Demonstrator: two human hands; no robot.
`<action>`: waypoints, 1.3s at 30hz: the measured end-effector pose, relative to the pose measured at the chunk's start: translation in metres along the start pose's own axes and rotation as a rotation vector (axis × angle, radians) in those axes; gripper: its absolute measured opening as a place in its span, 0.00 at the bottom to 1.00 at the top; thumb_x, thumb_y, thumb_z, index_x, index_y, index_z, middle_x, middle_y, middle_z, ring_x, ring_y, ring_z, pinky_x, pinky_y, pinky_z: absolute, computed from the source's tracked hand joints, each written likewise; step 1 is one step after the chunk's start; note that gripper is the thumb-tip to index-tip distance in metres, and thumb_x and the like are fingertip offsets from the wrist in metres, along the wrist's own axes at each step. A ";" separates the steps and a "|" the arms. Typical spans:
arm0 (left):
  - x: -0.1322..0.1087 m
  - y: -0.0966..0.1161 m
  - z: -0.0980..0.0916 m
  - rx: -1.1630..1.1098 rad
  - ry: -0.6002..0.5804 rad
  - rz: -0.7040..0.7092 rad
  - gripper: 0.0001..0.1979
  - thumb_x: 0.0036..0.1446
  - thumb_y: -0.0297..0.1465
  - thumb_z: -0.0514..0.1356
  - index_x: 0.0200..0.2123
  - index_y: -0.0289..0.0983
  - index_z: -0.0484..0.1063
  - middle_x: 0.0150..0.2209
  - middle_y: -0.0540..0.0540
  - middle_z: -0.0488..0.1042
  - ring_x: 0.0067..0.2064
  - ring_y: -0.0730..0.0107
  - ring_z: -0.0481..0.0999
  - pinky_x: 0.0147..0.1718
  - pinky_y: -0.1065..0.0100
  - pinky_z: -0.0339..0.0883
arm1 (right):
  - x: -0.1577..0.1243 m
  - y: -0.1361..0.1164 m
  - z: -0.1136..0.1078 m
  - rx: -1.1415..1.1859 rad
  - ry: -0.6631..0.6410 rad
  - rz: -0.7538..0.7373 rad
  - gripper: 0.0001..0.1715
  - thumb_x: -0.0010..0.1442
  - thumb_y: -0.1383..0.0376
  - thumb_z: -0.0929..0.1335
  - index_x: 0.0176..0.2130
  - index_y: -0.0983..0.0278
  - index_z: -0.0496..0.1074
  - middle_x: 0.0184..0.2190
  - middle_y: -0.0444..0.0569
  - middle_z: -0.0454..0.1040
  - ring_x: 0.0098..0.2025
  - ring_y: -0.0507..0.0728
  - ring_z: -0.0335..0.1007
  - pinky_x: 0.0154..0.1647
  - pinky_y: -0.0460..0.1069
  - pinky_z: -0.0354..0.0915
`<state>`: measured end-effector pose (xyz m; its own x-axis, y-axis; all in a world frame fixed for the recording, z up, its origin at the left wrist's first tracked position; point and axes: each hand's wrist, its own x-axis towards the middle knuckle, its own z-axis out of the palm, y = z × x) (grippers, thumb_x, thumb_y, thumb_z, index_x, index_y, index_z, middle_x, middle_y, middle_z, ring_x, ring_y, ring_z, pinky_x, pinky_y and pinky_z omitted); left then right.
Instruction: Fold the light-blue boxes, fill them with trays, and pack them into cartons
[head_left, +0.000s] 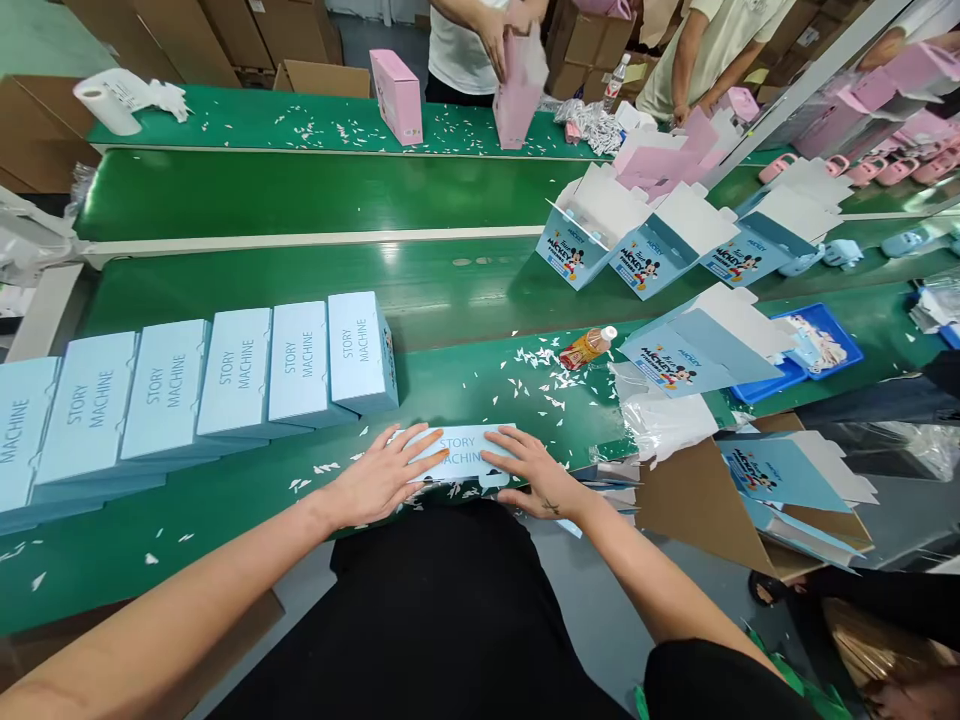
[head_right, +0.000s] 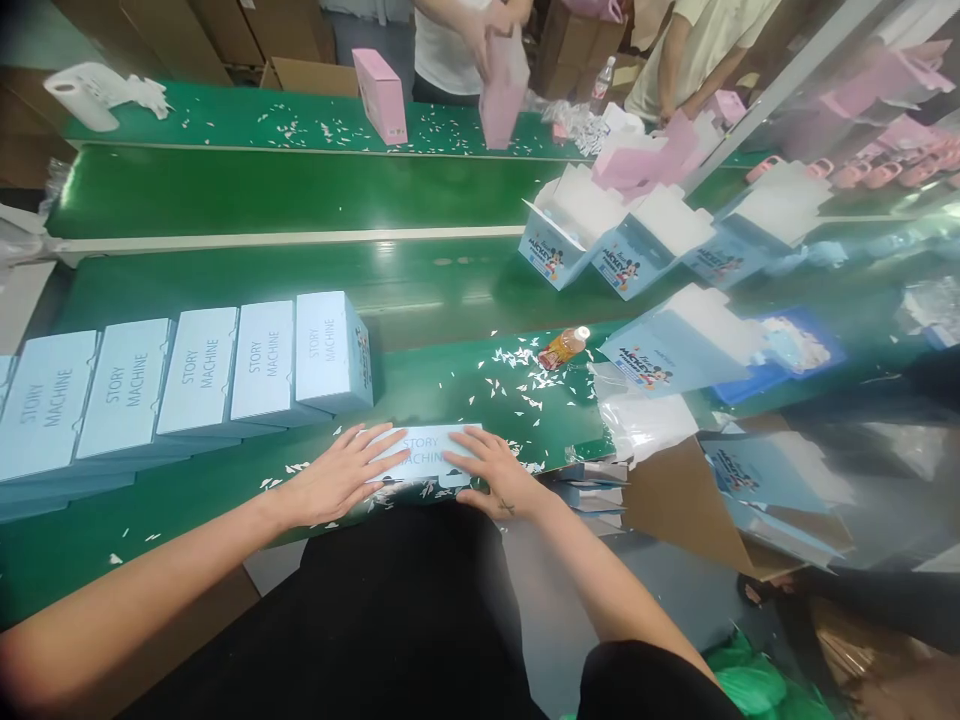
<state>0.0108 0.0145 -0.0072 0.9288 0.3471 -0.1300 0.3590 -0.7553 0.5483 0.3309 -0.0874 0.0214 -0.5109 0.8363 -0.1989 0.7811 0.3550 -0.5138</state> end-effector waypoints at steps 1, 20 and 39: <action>0.000 0.000 -0.001 0.003 -0.004 0.003 0.29 0.68 0.38 0.49 0.69 0.55 0.46 0.72 0.49 0.48 0.71 0.50 0.48 0.66 0.42 0.45 | 0.000 -0.001 0.000 0.008 -0.010 0.009 0.40 0.64 0.50 0.68 0.69 0.55 0.55 0.71 0.52 0.51 0.71 0.67 0.43 0.66 0.64 0.54; 0.001 -0.019 0.009 -0.070 -0.032 0.087 0.26 0.65 0.34 0.51 0.64 0.61 0.58 0.72 0.49 0.46 0.71 0.43 0.46 0.62 0.34 0.48 | 0.002 0.013 0.029 -0.280 0.032 -0.087 0.28 0.69 0.64 0.63 0.66 0.51 0.61 0.70 0.52 0.54 0.69 0.68 0.46 0.59 0.62 0.57; -0.004 -0.019 0.021 0.020 -0.009 0.041 0.28 0.63 0.34 0.54 0.65 0.57 0.58 0.72 0.46 0.47 0.72 0.42 0.45 0.63 0.34 0.46 | 0.016 0.028 0.019 -0.334 -0.055 -0.200 0.33 0.67 0.68 0.63 0.68 0.52 0.56 0.71 0.52 0.49 0.69 0.70 0.44 0.54 0.63 0.58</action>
<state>0.0020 0.0154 -0.0342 0.9435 0.3106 -0.1155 0.3224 -0.7799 0.5365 0.3378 -0.0718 -0.0116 -0.6761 0.7165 -0.1715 0.7335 0.6327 -0.2483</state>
